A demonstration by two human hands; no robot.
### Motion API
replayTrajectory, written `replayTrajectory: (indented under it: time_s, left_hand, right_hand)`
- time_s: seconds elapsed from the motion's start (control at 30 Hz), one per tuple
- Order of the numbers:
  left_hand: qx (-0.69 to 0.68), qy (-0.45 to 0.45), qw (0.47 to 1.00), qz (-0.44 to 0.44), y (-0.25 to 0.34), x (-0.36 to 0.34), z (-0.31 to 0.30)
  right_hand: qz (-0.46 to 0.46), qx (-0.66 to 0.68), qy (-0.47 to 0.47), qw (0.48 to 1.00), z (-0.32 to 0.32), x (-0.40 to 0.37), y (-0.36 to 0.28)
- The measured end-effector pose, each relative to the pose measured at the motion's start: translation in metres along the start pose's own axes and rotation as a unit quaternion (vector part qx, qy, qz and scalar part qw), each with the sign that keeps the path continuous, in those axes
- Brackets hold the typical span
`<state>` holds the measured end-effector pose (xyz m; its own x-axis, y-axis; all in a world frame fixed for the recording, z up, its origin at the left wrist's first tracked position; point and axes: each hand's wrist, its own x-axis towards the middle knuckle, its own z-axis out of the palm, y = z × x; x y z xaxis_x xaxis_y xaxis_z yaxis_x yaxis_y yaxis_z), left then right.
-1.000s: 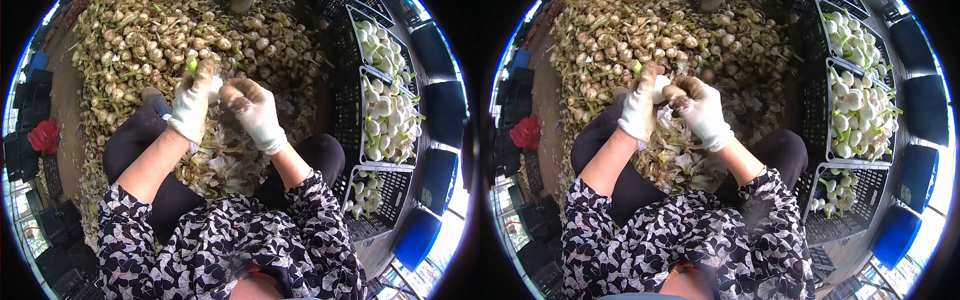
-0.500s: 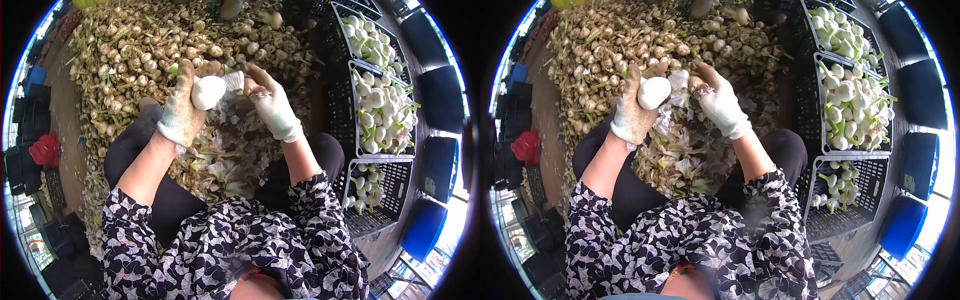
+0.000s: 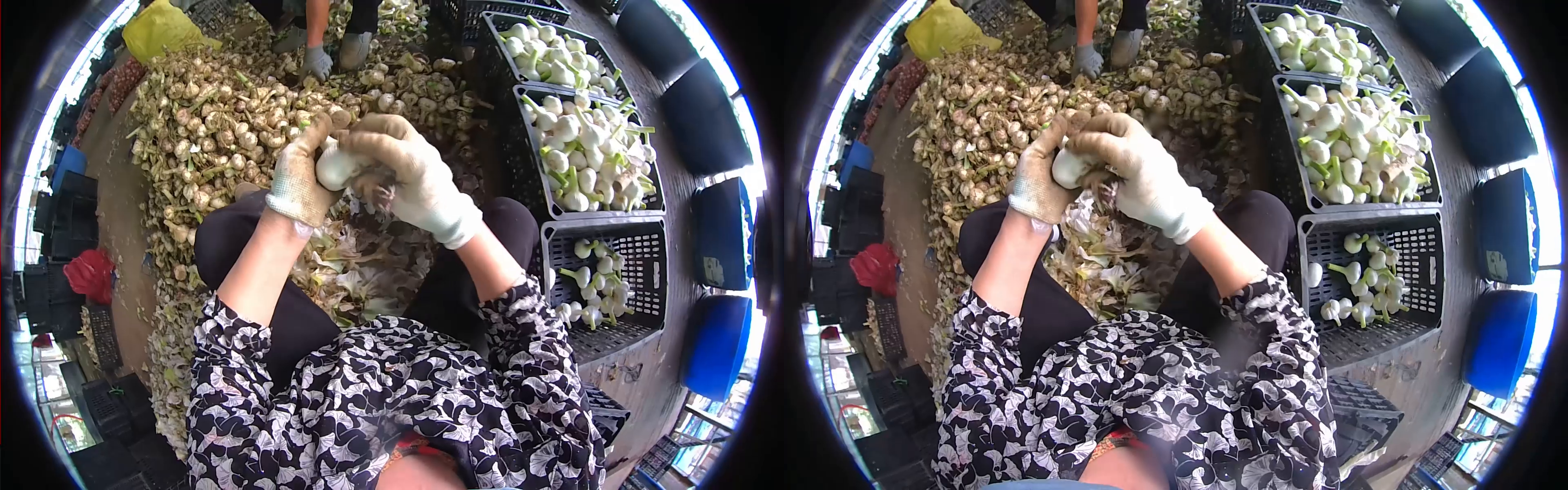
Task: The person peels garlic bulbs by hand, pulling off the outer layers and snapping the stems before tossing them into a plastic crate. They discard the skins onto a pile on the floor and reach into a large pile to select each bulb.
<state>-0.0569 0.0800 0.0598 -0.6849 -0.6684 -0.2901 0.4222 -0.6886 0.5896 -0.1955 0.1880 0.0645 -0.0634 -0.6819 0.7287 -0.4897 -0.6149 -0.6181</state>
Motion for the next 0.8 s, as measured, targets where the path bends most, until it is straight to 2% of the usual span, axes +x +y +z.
replayTrajectory:
  time_s: [0.03, 0.07, 0.13, 0.17, 0.2, 0.27, 0.3, 0.37, 0.4, 0.47, 0.5, 0.53, 0.57, 0.6, 0.63, 0.67, 0.7, 0.73, 0.8]
  left_hand:
    - [0.016, -0.017, 1.000, 0.003, 0.000, 0.000, 0.002]
    - [0.035, 0.017, 0.999, 0.036, 0.000, -0.002, 0.012]
    - [-0.015, -0.032, 0.998, 0.050, 0.002, -0.013, 0.032]
    - [-0.031, -0.076, 0.996, 0.043, 0.006, -0.016, 0.038]
    - [-0.018, -0.082, 0.995, 0.049, 0.006, -0.023, 0.050]
    - [0.011, -0.191, 0.981, 0.028, 0.011, -0.019, 0.054]
    - [0.013, -0.197, 0.980, 0.026, 0.009, -0.019, 0.057]
    - [0.022, -0.180, 0.983, 0.034, -0.003, -0.032, 0.076]
    - [0.023, -0.185, 0.982, 0.025, -0.007, -0.031, 0.074]
    - [0.130, -0.169, 0.971, 0.111, -0.020, -0.014, 0.074]
    - [0.175, -0.126, 0.965, 0.147, -0.034, -0.014, 0.085]
    - [0.196, -0.143, 0.954, 0.175, -0.042, -0.008, 0.086]
    - [0.175, -0.131, 0.965, 0.142, -0.045, -0.010, 0.092]
    - [0.154, -0.115, 0.975, 0.112, -0.043, -0.010, 0.096]
    - [0.165, -0.092, 0.974, 0.122, -0.039, 0.001, 0.088]
    - [0.178, -0.067, 0.973, 0.132, -0.032, 0.016, 0.076]
    - [0.176, -0.100, 0.975, 0.094, -0.023, 0.029, 0.064]
    - [0.139, -0.134, 0.980, 0.044, -0.017, 0.035, 0.056]
    - [0.075, -0.168, 0.982, -0.031, -0.018, 0.055, 0.043]
  right_hand:
    - [0.038, 0.035, 0.041, 0.998, 0.001, -0.008, 0.001]
    - [0.073, 0.071, 0.082, 0.991, 0.001, -0.015, -0.001]
    - [0.017, -0.038, 0.059, 0.997, -0.007, -0.027, -0.012]
    - [0.012, -0.057, -0.081, 0.995, -0.009, -0.043, -0.009]
    - [0.046, -0.074, -0.276, 0.957, -0.010, -0.063, 0.007]
    - [0.200, -0.193, -0.366, 0.888, -0.029, -0.059, -0.033]
    - [0.196, -0.136, -0.233, 0.943, -0.035, -0.055, -0.034]
    - [0.146, 0.018, 0.026, 0.989, -0.047, -0.039, -0.043]
    - [0.197, 0.074, 0.062, 0.976, -0.047, -0.037, -0.042]
    - [0.210, 0.238, 0.071, 0.946, -0.047, -0.023, -0.058]
    - [0.217, 0.213, 0.119, 0.945, -0.031, -0.025, -0.045]
    - [0.224, 0.191, 0.161, 0.942, -0.020, -0.032, -0.029]
    - [0.235, 0.404, 0.160, 0.870, -0.031, -0.031, -0.034]
    - [0.372, 0.343, 0.145, 0.850, -0.054, -0.032, -0.040]
    - [0.314, 0.487, 0.167, 0.798, -0.069, -0.038, -0.016]
    - [0.247, 0.618, 0.184, 0.724, -0.083, -0.047, 0.020]
    - [0.347, 0.491, 0.293, 0.743, -0.098, -0.054, 0.048]
    - [0.309, 0.493, 0.334, 0.742, -0.125, -0.059, 0.050]
    - [0.263, 0.637, 0.326, 0.647, -0.173, -0.067, 0.042]
